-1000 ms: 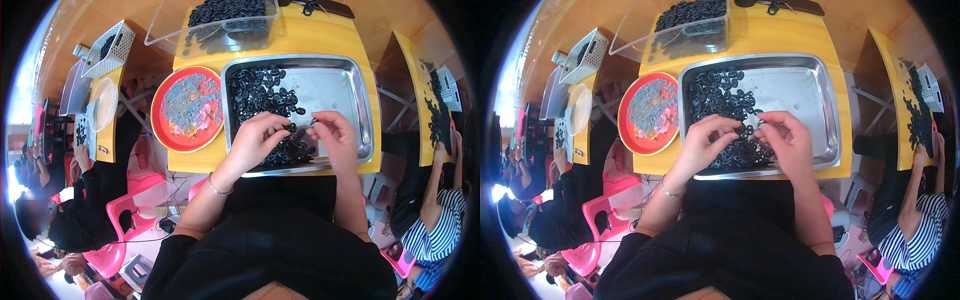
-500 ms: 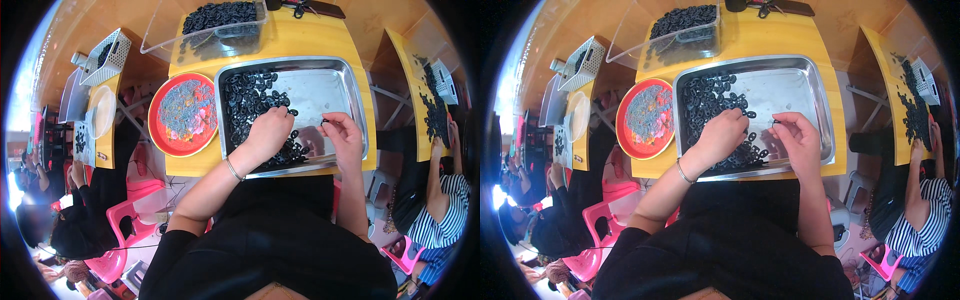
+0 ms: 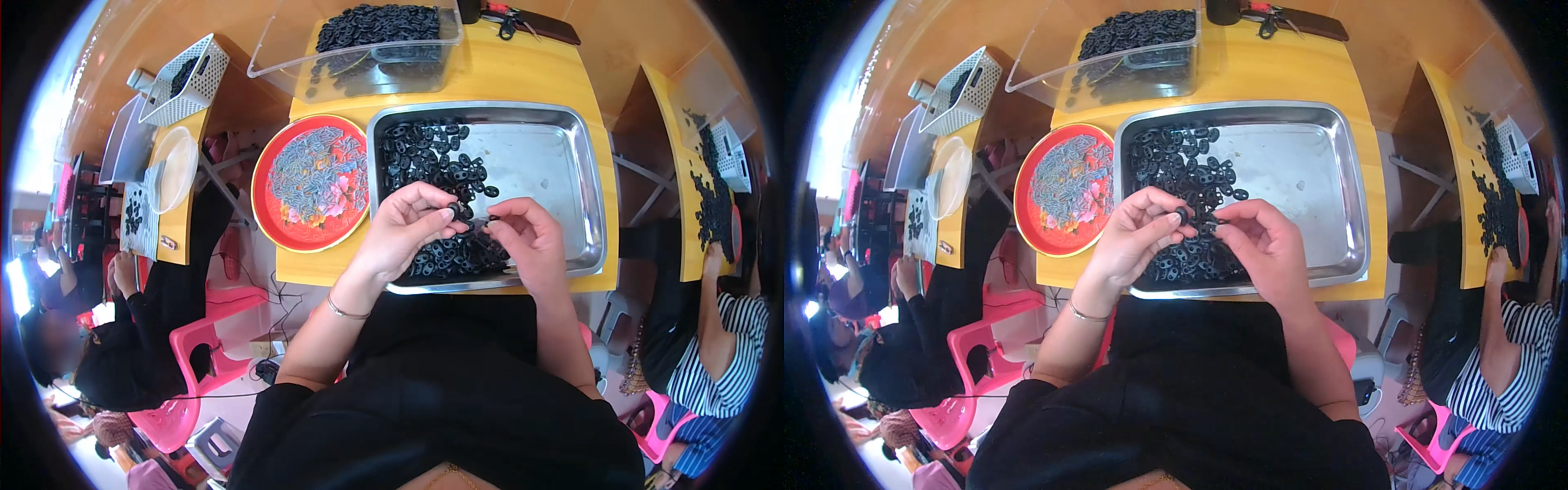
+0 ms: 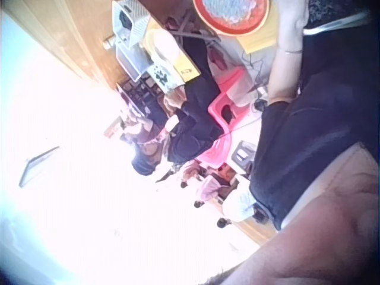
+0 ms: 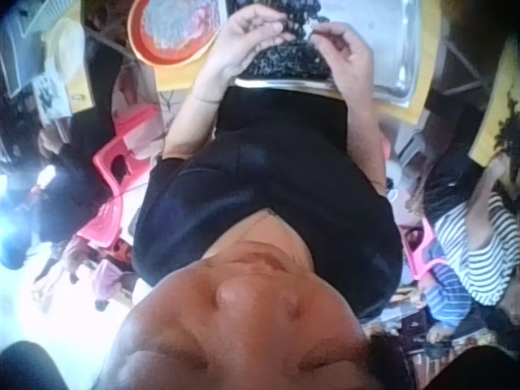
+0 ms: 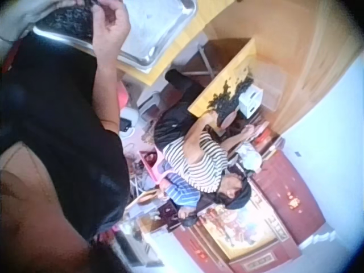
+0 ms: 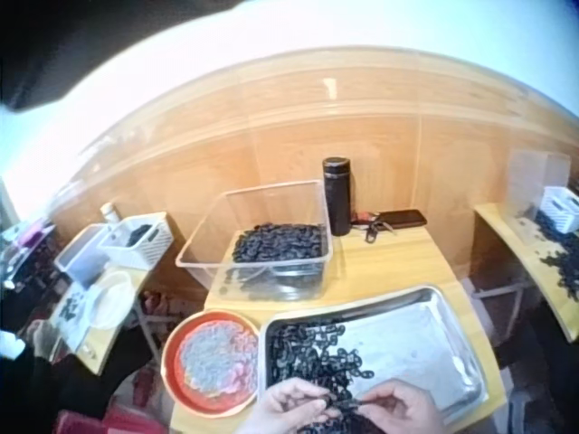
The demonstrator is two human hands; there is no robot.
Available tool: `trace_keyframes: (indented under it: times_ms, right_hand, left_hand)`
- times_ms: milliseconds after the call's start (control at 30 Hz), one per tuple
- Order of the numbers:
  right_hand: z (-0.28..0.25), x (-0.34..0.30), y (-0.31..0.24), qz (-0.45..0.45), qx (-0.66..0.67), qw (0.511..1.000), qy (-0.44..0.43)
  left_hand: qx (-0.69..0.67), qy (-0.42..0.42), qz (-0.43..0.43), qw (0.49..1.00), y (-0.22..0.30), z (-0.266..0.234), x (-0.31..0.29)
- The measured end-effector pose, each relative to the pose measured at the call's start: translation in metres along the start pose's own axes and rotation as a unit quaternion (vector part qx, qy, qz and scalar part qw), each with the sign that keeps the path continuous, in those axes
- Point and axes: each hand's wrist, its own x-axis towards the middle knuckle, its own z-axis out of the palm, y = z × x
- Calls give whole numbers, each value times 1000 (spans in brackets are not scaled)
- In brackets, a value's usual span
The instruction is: The person sits at a yellow table and repeatedly picks up small black plastic rings from a metal tray and colorful pins from a red plate. They insert the pins into the rings and place the assembled units into a clear plastic container. The process is repetitive and involves fine motor manipulation of small components.
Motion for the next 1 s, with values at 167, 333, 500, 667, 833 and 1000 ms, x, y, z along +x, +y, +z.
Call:
trace_keyframes:
  times_ms: [167, 333, 500, 667, 833, 1000]
  right_hand:
    - [17, 2, -2, 10, -8, 999, -41]
    - [23, 1, -3, 11, -28, 998, -50]
    - [25, -1, -1, 12, -22, 998, -50]
    - [27, 0, -2, 17, -32, 998, -54]
    - [29, -1, -1, 40, -21, 997, -64]
    - [31, 0, -1, 55, 10, 996, -66]
  left_hand:
    - [-19, 16, 31, 999, 1, -1, -18]
    - [-11, 21, 71, 997, -5, -5, -23]
    - [10, 13, 83, 996, -6, -8, -25]
    - [44, 4, 103, 994, -8, -11, -26]
    - [62, 9, 116, 991, -9, -12, -29]
    - [60, 9, 120, 991, -12, -13, -29]
